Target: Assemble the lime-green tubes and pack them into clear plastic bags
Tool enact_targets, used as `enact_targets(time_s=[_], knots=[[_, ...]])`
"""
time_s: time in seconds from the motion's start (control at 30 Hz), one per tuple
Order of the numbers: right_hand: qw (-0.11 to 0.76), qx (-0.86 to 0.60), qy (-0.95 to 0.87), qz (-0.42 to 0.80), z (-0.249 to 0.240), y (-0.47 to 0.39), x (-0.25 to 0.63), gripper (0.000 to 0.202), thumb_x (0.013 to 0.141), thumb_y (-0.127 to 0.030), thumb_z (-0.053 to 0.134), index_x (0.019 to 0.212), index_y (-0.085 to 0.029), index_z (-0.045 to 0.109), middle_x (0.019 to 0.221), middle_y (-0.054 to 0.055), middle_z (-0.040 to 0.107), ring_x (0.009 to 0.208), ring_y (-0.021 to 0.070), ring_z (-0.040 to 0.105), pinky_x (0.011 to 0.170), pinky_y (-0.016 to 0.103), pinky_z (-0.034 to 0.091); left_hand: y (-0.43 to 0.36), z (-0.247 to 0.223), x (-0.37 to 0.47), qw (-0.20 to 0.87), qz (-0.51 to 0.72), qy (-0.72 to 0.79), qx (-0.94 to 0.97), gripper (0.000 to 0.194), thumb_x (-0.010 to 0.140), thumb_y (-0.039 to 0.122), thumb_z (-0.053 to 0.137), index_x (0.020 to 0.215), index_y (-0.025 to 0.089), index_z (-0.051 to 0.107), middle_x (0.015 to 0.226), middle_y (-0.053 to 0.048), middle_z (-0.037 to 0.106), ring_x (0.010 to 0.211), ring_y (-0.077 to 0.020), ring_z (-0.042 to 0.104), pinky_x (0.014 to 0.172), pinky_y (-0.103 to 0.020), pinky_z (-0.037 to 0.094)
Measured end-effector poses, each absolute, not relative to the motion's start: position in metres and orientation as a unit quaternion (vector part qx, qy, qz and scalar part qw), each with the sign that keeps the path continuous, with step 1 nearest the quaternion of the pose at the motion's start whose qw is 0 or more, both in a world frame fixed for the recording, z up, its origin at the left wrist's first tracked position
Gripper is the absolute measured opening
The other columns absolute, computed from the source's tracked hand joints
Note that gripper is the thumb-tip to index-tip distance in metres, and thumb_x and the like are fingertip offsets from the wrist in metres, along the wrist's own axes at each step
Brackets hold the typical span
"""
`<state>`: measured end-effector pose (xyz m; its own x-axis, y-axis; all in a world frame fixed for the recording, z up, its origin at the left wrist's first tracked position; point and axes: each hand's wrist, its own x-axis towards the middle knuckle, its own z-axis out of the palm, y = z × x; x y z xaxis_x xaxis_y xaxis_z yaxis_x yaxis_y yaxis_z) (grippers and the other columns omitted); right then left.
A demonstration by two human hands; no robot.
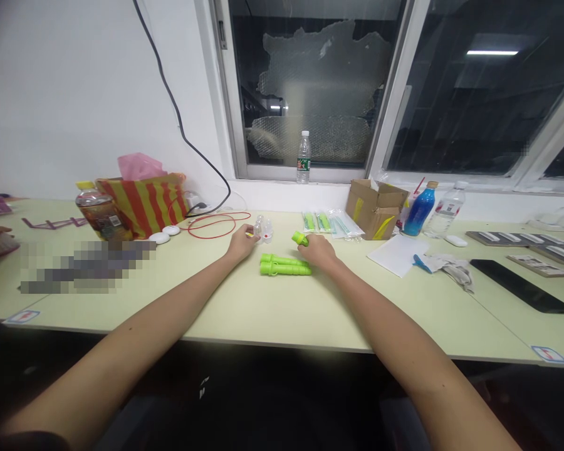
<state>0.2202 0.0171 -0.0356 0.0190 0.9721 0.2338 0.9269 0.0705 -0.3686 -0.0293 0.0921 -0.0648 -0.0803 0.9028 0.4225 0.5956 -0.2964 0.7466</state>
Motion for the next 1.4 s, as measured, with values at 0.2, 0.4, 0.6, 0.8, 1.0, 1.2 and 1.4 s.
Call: enact_targets(time_s=[0.2, 0.4, 0.6, 0.8, 1.0, 1.2, 1.4], knots=[[0.216, -0.679, -0.699, 0.054, -0.037, 0.018, 0.221, 0.021, 0.083, -0.036, 0.055, 0.087, -0.018, 0.065, 0.091, 0.010, 0.068, 0.077, 0.0201, 0.059, 0.058, 0.026, 0.030, 0.090, -0.064, -0.029, 0.165, 0.459, 0.573, 0.658, 0.024, 0.078, 0.022, 0.066, 0.101, 0.018, 0.057, 0.105, -0.006, 0.065, 0.089, -0.0165, 0.059, 0.081, -0.029, 0.044], [0.217, -0.679, -0.699, 0.051, -0.037, 0.018, 0.220, 0.021, 0.083, -0.037, 0.055, 0.086, -0.018, 0.064, 0.090, 0.009, 0.068, 0.076, 0.0199, 0.059, 0.057, 0.026, 0.030, 0.086, -0.060, -0.030, 0.164, 0.413, 0.613, 0.653, 0.043, 0.074, 0.027, 0.071, 0.112, 0.017, 0.052, 0.108, -0.010, 0.062, 0.093, -0.0191, 0.059, 0.081, -0.029, 0.043], [0.216, -0.679, -0.700, 0.048, -0.037, 0.018, 0.220, 0.021, 0.082, -0.037, 0.055, 0.086, -0.018, 0.063, 0.090, 0.009, 0.068, 0.076, 0.0201, 0.059, 0.057, 0.026, 0.030, 0.083, -0.059, -0.030, 0.159, 0.362, 0.637, 0.661, 0.053, 0.071, 0.027, 0.072, 0.116, 0.016, 0.047, 0.110, -0.014, 0.060, 0.097, -0.0232, 0.059, 0.080, -0.031, 0.041], [0.217, -0.677, -0.702, 0.050, -0.038, 0.018, 0.220, 0.021, 0.083, -0.037, 0.055, 0.084, -0.018, 0.063, 0.090, 0.009, 0.068, 0.077, 0.0201, 0.059, 0.056, 0.026, 0.030, 0.087, -0.063, -0.032, 0.156, 0.367, 0.641, 0.656, 0.046, 0.074, 0.025, 0.069, 0.113, 0.017, 0.047, 0.108, -0.014, 0.061, 0.097, -0.0230, 0.059, 0.081, -0.031, 0.042], [0.219, -0.677, -0.700, 0.059, -0.037, 0.016, 0.220, 0.021, 0.083, -0.037, 0.056, 0.086, -0.018, 0.063, 0.092, 0.009, 0.068, 0.078, 0.0198, 0.059, 0.057, 0.026, 0.031, 0.088, -0.063, -0.032, 0.159, 0.378, 0.636, 0.654, 0.045, 0.072, 0.023, 0.070, 0.110, 0.018, 0.048, 0.106, -0.011, 0.061, 0.098, -0.0223, 0.059, 0.082, -0.031, 0.042], [0.218, -0.676, -0.701, 0.057, -0.036, 0.016, 0.219, 0.020, 0.083, -0.037, 0.055, 0.085, -0.018, 0.062, 0.091, 0.009, 0.068, 0.077, 0.0198, 0.058, 0.057, 0.026, 0.030, 0.076, -0.054, -0.033, 0.160, 0.369, 0.677, 0.616, 0.039, 0.071, 0.015, 0.067, 0.105, 0.017, 0.050, 0.102, -0.012, 0.061, 0.093, -0.0251, 0.059, 0.076, -0.034, 0.042], [0.232, -0.642, -0.729, 0.047, -0.036, 0.015, 0.218, 0.016, 0.083, -0.033, 0.054, 0.083, -0.019, 0.060, 0.087, 0.007, 0.066, 0.074, 0.0177, 0.055, 0.059, 0.026, 0.030, 0.042, -0.031, -0.008, 0.053, 0.494, 0.501, 0.709, 0.012, 0.086, 0.015, 0.050, 0.096, 0.020, 0.054, 0.094, -0.006, 0.060, 0.090, -0.0197, 0.057, 0.083, -0.033, 0.044]])
